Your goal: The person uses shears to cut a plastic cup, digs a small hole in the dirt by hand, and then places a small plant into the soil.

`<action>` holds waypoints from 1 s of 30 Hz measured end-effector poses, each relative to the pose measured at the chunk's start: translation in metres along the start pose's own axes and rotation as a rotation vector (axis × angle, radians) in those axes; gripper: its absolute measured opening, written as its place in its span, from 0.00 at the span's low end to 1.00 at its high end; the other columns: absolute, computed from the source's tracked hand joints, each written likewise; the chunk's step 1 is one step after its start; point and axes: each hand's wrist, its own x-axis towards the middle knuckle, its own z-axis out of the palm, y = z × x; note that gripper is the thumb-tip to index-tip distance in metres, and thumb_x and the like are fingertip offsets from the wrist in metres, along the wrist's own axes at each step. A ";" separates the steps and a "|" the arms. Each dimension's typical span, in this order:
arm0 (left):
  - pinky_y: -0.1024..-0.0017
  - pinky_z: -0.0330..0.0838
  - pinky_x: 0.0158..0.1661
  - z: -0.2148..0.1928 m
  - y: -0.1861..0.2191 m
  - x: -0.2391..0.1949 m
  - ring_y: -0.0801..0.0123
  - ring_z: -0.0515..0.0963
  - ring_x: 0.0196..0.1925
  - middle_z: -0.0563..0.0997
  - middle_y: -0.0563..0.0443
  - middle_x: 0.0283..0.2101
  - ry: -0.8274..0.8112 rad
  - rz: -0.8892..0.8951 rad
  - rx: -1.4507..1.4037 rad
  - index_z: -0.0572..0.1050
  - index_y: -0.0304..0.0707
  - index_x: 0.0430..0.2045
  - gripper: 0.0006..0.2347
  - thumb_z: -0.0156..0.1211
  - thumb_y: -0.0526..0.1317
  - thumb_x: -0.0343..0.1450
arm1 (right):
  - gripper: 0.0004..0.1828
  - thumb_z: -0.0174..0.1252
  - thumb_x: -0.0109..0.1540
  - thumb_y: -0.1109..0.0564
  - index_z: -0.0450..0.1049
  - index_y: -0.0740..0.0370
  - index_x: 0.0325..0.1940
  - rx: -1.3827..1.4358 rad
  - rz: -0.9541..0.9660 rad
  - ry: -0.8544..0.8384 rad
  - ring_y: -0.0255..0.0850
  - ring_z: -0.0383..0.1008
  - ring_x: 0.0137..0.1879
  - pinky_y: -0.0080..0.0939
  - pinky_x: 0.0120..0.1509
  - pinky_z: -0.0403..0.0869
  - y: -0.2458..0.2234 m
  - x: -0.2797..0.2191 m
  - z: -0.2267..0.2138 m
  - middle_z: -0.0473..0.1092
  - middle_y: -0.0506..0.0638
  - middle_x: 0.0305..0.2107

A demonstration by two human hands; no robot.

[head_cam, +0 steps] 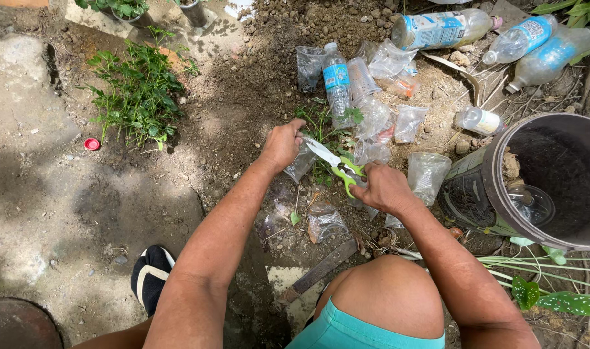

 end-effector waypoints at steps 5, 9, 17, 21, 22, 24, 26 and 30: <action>0.67 0.81 0.47 -0.002 -0.013 -0.001 0.69 0.85 0.41 0.87 0.50 0.38 0.177 0.170 -0.146 0.82 0.40 0.36 0.06 0.61 0.30 0.71 | 0.37 0.68 0.51 0.37 0.75 0.71 0.49 0.159 0.002 -0.010 0.53 0.78 0.43 0.52 0.49 0.77 0.022 0.001 0.002 0.74 0.60 0.38; 0.65 0.82 0.37 -0.021 -0.021 0.001 0.66 0.84 0.35 0.84 0.48 0.35 -0.091 -0.055 -0.628 0.80 0.37 0.38 0.05 0.58 0.29 0.73 | 0.37 0.68 0.47 0.38 0.75 0.69 0.48 0.426 0.066 -0.077 0.49 0.79 0.39 0.48 0.45 0.77 0.041 -0.004 0.003 0.75 0.60 0.33; 0.72 0.81 0.45 -0.027 -0.016 0.003 0.74 0.83 0.41 0.85 0.55 0.36 -0.202 0.209 -0.542 0.83 0.38 0.34 0.06 0.67 0.29 0.67 | 0.30 0.71 0.47 0.40 0.76 0.67 0.40 0.438 -0.038 -0.092 0.44 0.76 0.33 0.45 0.39 0.75 0.041 0.001 -0.004 0.73 0.55 0.28; 0.72 0.80 0.47 -0.027 -0.022 0.010 0.74 0.83 0.42 0.85 0.55 0.38 -0.229 0.271 -0.549 0.83 0.38 0.35 0.07 0.68 0.29 0.66 | 0.26 0.72 0.47 0.42 0.77 0.65 0.37 0.465 -0.041 -0.159 0.42 0.74 0.28 0.43 0.35 0.73 0.044 0.003 -0.010 0.73 0.53 0.21; 0.72 0.80 0.47 -0.027 -0.023 0.011 0.74 0.83 0.42 0.85 0.56 0.38 -0.237 0.264 -0.558 0.83 0.38 0.35 0.07 0.68 0.29 0.66 | 0.26 0.72 0.47 0.42 0.77 0.65 0.37 0.466 -0.040 -0.158 0.42 0.74 0.28 0.43 0.35 0.73 0.044 0.003 -0.012 0.73 0.53 0.21; 0.72 0.80 0.48 -0.026 -0.025 0.012 0.74 0.83 0.42 0.85 0.56 0.38 -0.242 0.255 -0.568 0.83 0.39 0.35 0.07 0.68 0.29 0.66 | 0.23 0.73 0.47 0.46 0.77 0.66 0.34 0.489 -0.077 -0.141 0.39 0.71 0.27 0.43 0.32 0.70 0.044 0.004 -0.015 0.71 0.52 0.19; 0.72 0.80 0.46 -0.025 -0.026 0.011 0.74 0.83 0.42 0.85 0.55 0.37 -0.242 0.232 -0.594 0.83 0.38 0.35 0.07 0.68 0.29 0.66 | 0.22 0.73 0.48 0.46 0.77 0.66 0.34 0.502 -0.086 -0.141 0.39 0.71 0.27 0.43 0.32 0.70 0.045 0.004 -0.015 0.72 0.52 0.19; 0.73 0.80 0.46 -0.025 -0.027 0.009 0.74 0.83 0.41 0.85 0.55 0.37 -0.240 0.245 -0.593 0.83 0.39 0.35 0.07 0.68 0.29 0.66 | 0.20 0.72 0.49 0.46 0.78 0.64 0.33 0.531 -0.086 -0.145 0.37 0.71 0.26 0.41 0.32 0.70 0.045 0.003 -0.012 0.73 0.50 0.18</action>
